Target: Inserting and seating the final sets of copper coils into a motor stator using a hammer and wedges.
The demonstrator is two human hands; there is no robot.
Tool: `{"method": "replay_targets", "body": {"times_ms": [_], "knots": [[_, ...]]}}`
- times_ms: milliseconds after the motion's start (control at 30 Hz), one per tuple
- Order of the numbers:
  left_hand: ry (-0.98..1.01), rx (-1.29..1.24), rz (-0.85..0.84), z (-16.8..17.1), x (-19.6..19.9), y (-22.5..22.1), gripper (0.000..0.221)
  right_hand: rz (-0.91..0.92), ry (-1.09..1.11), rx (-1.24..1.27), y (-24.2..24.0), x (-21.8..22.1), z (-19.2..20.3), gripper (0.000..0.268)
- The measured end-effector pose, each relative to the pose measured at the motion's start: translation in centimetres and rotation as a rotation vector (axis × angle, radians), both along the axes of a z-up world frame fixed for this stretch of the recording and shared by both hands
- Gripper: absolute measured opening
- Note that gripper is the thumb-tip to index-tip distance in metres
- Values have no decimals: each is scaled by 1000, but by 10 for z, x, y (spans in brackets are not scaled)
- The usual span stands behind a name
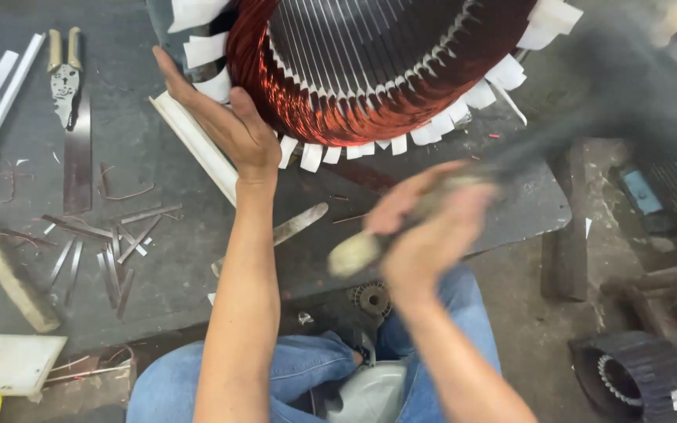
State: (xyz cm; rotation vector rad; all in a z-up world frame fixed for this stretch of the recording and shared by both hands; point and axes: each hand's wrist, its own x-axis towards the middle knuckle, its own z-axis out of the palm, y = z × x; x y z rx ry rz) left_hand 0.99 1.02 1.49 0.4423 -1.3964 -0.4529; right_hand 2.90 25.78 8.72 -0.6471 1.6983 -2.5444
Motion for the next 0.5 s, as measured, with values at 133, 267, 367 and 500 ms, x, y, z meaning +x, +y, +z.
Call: {"method": "replay_targets", "body": {"times_ms": [133, 267, 367, 500], "knots": [[12, -54, -14, -4, -3, -8, 72, 481, -231, 612, -40, 9, -64, 37], [-66, -31, -42, -15, 5, -8, 89, 565, -419, 405, 5, -4, -20, 43], [-79, -19, 39, -6, 5, -10, 99, 404, -262, 62, -6, 9, -36, 38], [-61, -67, 74, 8, 8, -9, 116, 450, -156, 575, -22, 6, -61, 41]]}}
